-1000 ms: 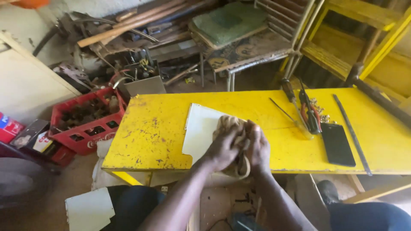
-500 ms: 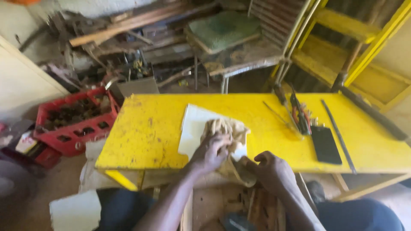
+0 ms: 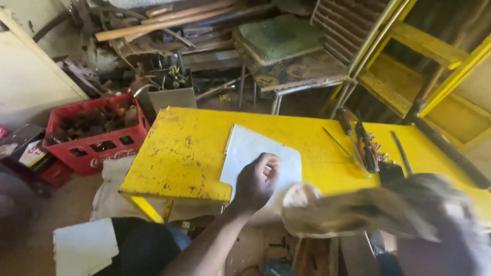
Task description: Tracing a paper template onto a metal sheet using a metal scribe to mark it for cutting.
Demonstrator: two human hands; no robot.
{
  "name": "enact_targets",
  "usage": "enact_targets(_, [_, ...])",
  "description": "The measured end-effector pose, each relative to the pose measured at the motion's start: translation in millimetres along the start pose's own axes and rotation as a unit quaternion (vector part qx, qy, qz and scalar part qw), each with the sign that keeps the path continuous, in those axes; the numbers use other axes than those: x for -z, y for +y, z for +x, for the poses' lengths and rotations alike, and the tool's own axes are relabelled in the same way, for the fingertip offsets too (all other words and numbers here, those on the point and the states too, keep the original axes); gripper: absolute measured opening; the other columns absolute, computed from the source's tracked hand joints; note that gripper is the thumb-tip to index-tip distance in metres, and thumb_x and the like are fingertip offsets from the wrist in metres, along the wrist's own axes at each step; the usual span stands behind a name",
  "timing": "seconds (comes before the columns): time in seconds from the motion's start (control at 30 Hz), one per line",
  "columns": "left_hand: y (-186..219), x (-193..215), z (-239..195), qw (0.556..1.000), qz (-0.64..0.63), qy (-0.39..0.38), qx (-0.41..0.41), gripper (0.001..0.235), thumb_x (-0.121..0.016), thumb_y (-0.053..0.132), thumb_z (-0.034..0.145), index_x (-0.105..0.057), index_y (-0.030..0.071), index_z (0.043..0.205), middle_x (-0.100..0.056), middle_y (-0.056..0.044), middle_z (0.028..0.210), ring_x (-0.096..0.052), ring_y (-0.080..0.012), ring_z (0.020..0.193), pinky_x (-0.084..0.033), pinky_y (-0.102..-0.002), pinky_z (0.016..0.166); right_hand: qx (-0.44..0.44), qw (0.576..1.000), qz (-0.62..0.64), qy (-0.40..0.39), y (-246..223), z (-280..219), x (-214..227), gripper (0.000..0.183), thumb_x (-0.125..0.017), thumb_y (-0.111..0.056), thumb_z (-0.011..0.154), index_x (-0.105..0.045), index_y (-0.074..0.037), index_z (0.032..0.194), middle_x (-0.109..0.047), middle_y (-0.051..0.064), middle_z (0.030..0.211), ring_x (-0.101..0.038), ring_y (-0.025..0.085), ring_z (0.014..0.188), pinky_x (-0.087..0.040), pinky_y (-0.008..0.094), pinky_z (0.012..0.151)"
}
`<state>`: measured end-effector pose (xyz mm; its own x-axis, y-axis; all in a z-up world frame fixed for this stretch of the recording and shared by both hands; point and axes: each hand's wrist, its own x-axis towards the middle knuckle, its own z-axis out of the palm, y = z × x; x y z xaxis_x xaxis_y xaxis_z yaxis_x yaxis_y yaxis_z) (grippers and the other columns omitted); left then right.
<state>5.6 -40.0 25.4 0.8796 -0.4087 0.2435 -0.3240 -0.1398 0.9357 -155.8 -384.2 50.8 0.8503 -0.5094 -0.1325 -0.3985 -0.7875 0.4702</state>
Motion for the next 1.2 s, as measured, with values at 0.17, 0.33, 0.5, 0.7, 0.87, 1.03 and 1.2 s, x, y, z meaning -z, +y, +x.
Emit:
enact_targets(0.17, [-54, -20, 29, 0.890, 0.450, -0.041, 0.057, 0.091, -0.036, 0.068, 0.104, -0.016, 0.007, 0.170, -0.012, -0.019, 0.178, -0.007, -0.0398, 0.164, 0.002, -0.068, 0.127, -0.101, 0.973, 0.172, 0.120, -4, -3, 22, 0.055, -0.049, -0.031, 0.097, -0.054, -0.045, 0.150, -0.057, -0.012, 0.157, -0.049, 0.014, 0.148, -0.031, 0.052, 0.117])
enact_targets(0.33, [-31, 13, 18, 0.883, 0.438, -0.160, 0.060, 0.092, -0.040, 0.069, 0.099, -0.023, 0.011, 0.168, -0.007, -0.014, 0.180, -0.001, -0.0355, 0.166, 0.005, -0.066, 0.128, -0.181, 0.908, 0.311, 0.214, -15, -26, 63, 0.055, -0.050, -0.026, 0.104, -0.057, -0.036, 0.158, -0.047, 0.005, 0.171, -0.051, 0.035, 0.145, -0.048, 0.074, 0.089])
enact_targets(0.5, [-46, 67, 18, 0.937, 0.278, -0.212, -0.022, 0.075, -0.053, 0.068, 0.092, -0.067, 0.012, 0.141, -0.044, -0.008, 0.169, -0.027, -0.0254, 0.162, 0.000, -0.059, 0.127, -0.111, 0.688, 0.705, 0.131, -117, -52, 173, 0.025, -0.065, -0.031, 0.092, -0.079, -0.016, 0.106, -0.070, 0.009, 0.092, -0.060, 0.022, 0.083, -0.041, 0.043, 0.066])
enact_targets(0.7, [-54, 62, 21, 0.957, 0.274, -0.068, -0.074, 0.041, -0.062, 0.050, 0.097, -0.068, 0.010, 0.090, -0.071, -0.007, 0.096, -0.065, -0.0257, 0.093, -0.048, -0.042, 0.077, 0.360, 0.823, 0.235, 0.372, -200, 12, 40, 0.028, -0.090, -0.017, 0.063, -0.075, -0.022, 0.085, -0.069, -0.001, 0.113, -0.064, 0.027, 0.102, -0.063, 0.046, 0.038])
enact_targets(0.87, [-76, 37, 17, 0.866, 0.483, -0.119, -0.045, 0.089, -0.033, 0.067, 0.103, -0.031, 0.002, 0.164, -0.018, -0.023, 0.176, -0.013, -0.0411, 0.163, -0.006, -0.061, 0.128, 0.111, 0.879, 0.463, 0.010, -213, 9, 71, 0.034, -0.062, -0.049, 0.089, -0.086, -0.039, 0.112, -0.068, 0.002, 0.116, -0.074, 0.025, 0.107, -0.055, 0.041, 0.093])
enact_targets(1.03, [-12, 51, 11, 0.871, 0.456, -0.178, 0.040, 0.074, -0.041, 0.054, 0.106, -0.040, 0.007, 0.163, -0.027, -0.021, 0.175, -0.021, -0.0374, 0.164, -0.013, -0.060, 0.131, 0.217, 0.852, 0.465, 0.104, -262, 108, 50, 0.039, -0.056, -0.056, 0.094, -0.083, -0.029, 0.100, -0.067, 0.013, 0.104, -0.071, 0.046, 0.098, -0.057, 0.060, 0.078])
enact_targets(1.2, [-25, 45, 9, 0.871, 0.466, -0.155, 0.003, 0.070, -0.047, 0.047, 0.106, -0.043, 0.006, 0.162, -0.034, -0.022, 0.173, -0.026, -0.0390, 0.163, -0.016, -0.060, 0.131, 0.235, 0.847, 0.452, 0.152, -287, 144, 78, 0.032, -0.065, -0.045, 0.095, -0.085, -0.025, 0.109, -0.072, 0.013, 0.101, -0.076, 0.039, 0.096, -0.061, 0.048, 0.077])
